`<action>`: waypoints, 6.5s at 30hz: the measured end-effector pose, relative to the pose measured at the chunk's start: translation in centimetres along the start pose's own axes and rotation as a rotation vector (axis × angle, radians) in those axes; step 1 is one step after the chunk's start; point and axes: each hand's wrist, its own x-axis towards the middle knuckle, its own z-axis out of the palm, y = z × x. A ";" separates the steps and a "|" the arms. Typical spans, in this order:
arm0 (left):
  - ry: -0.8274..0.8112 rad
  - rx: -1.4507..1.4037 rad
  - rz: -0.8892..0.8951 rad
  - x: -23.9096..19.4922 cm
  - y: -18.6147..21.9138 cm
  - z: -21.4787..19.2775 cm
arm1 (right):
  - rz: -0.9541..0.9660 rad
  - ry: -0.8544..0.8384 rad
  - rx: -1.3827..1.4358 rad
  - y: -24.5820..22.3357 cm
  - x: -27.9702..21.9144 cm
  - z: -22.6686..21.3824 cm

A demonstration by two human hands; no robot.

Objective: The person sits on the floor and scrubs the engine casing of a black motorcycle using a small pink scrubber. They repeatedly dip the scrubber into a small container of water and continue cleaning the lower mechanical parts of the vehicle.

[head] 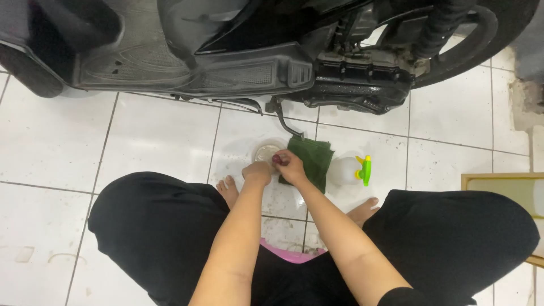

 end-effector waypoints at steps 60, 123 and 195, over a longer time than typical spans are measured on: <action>0.011 0.073 0.169 -2.0 1.5 -0.9 | -0.617 0.599 0.126 -17.4 -5.8 -20.9; 0.017 0.135 0.275 3.7 3.7 2.7 | -0.787 0.665 -0.318 -18.3 -2.1 -19.5; 0.865 -0.011 0.634 -13.6 12.5 -13.1 | -0.921 0.732 -0.483 -19.2 -2.3 -20.2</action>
